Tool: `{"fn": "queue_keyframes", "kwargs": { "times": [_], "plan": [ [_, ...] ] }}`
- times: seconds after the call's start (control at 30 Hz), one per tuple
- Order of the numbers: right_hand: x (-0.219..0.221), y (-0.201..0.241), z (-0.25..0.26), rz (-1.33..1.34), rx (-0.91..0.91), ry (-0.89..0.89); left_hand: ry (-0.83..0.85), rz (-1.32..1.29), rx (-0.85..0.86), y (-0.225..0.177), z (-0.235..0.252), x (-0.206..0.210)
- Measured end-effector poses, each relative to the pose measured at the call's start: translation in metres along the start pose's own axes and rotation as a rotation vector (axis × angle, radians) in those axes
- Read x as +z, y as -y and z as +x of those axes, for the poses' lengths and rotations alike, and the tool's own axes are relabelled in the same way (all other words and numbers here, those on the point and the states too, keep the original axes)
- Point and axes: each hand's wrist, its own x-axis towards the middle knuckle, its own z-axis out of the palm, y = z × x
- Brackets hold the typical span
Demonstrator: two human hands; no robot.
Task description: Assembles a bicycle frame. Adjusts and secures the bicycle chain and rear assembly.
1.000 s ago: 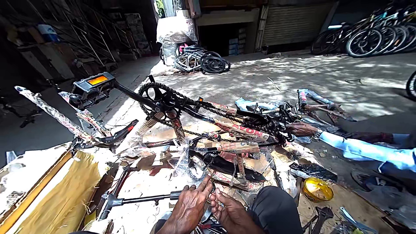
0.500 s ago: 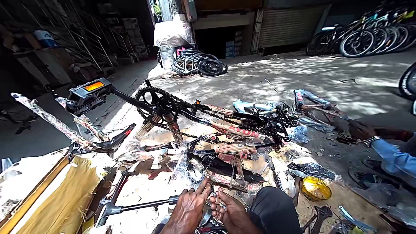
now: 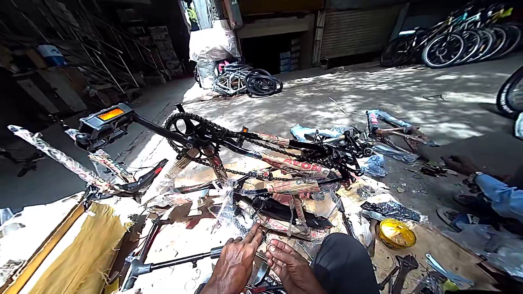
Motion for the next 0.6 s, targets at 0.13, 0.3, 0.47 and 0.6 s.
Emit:
{"fn": "queue_keyframes", "kwargs": {
  "times": [0.13,0.3,0.47,0.6],
  "plan": [
    [0.001,0.003,-0.001,-0.005,0.043,-0.013,0.013,0.008,0.006,0.000,0.001,-0.002],
    [-0.016,0.004,0.013,-0.257,-0.082,0.124,0.377,-0.080,0.003,-0.008,0.006,-0.031],
    [-0.021,0.006,0.009,-0.705,-0.190,0.215,0.497,0.043,0.088,-0.019,0.014,-0.062],
    [-0.010,0.007,0.005,-0.844,-0.372,0.190,0.481,0.170,0.155,-0.032,0.035,-0.095]
  ]
}}
